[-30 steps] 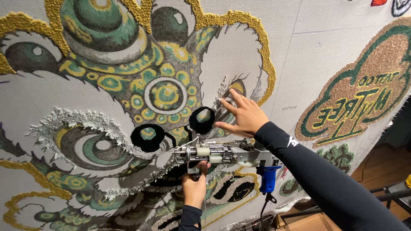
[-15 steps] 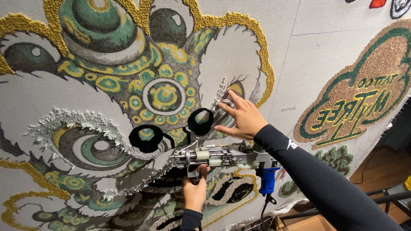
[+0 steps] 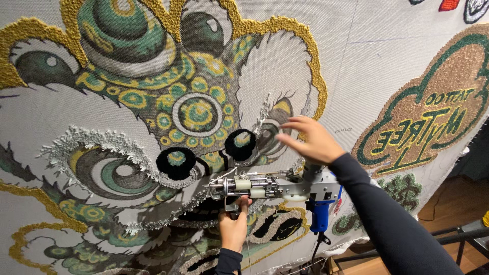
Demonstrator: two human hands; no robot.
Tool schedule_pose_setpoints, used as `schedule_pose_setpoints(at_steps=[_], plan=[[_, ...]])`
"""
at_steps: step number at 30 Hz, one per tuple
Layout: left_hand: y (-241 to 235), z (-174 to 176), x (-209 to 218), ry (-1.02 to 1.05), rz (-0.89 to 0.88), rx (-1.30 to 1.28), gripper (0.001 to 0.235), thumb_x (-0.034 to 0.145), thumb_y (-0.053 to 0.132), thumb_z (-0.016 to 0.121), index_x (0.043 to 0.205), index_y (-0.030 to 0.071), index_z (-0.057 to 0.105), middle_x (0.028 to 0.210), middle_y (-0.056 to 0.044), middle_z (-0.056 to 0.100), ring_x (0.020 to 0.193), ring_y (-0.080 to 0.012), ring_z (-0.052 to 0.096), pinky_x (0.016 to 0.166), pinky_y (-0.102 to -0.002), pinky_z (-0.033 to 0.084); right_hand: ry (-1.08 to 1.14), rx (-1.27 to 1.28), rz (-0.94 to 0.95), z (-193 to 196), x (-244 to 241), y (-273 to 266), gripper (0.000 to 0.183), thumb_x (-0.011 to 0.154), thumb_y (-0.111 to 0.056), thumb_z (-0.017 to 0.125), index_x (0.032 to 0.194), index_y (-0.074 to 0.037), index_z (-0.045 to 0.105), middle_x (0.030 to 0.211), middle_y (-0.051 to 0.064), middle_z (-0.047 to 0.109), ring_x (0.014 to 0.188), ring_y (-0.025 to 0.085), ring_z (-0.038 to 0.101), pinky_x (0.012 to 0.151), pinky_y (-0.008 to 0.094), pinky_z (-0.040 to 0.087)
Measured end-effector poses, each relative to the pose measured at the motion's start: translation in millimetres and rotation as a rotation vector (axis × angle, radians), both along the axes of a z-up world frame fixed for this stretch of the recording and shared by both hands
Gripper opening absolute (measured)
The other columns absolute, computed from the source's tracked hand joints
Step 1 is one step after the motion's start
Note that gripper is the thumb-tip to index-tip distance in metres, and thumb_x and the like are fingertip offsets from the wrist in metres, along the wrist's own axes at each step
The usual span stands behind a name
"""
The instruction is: The person uses a handheld tufting gun to apply white yarn to a large canvas stretched on a frame. They guide the tool along the contours of a pre-printed design, filling in a section of a stylized face. The person occasionally pauses to adjust the yarn feed or reposition the tool.
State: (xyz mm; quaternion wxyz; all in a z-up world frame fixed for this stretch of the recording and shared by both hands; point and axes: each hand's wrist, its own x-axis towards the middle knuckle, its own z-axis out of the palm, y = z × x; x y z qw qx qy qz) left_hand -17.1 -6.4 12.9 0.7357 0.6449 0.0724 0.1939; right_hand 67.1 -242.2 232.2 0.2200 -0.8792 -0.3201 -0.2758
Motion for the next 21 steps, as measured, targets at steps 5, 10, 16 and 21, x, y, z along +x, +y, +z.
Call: schedule_pose_setpoints(at_steps=[5,10,16,21], plan=[[-0.7,6.2,0.7,-0.037,-0.025,-0.055,0.033,0.092,0.032,0.072,0.11,0.006,0.079,0.104,-0.006,0.084,0.092,-0.0105,0.077,0.078,-0.026,0.057,0.517,0.542,-0.001,-55.2,-7.3,-90.1,0.061,0.1,-0.054,0.05,0.132,-0.006,0.069,0.128,0.016,0.074,0.124,0.023,0.068,0.107,0.037,0.047],[-14.2,10.0,-1.8,0.002,-0.079,-0.138,0.034,0.091,0.032,0.073,0.113,0.007,0.078,0.103,-0.007,0.083,0.049,-0.0077,0.047,0.043,-0.026,0.036,1.183,1.166,0.125,-170.2,-35.6,-127.6,0.073,0.099,-0.058,0.036,0.145,-0.003,0.052,0.128,0.019,0.069,0.105,0.028,0.068,0.087,0.047,0.052],[-37.3,27.5,-5.5,-0.009,-0.296,-0.213,0.04,0.096,0.036,0.068,0.114,0.002,0.077,0.104,-0.008,0.083,0.046,-0.003,0.044,0.041,-0.022,0.034,1.738,0.693,0.546,-241.4,-80.0,-96.1,0.076,0.096,-0.035,0.065,0.161,-0.022,0.028,0.128,0.026,0.069,0.091,0.025,0.069,0.085,0.04,0.06],[-59.2,37.0,-17.9,-0.003,-0.407,-0.34,0.038,0.094,0.036,0.069,0.116,0.006,0.077,0.101,-0.009,0.081,0.044,-0.0025,0.042,0.041,-0.021,0.032,1.691,0.525,0.661,-239.0,-107.7,-51.5,0.106,0.09,-0.025,0.074,0.164,-0.031,0.0,0.124,0.025,0.068,0.087,0.019,0.075,0.071,0.029,0.059]])
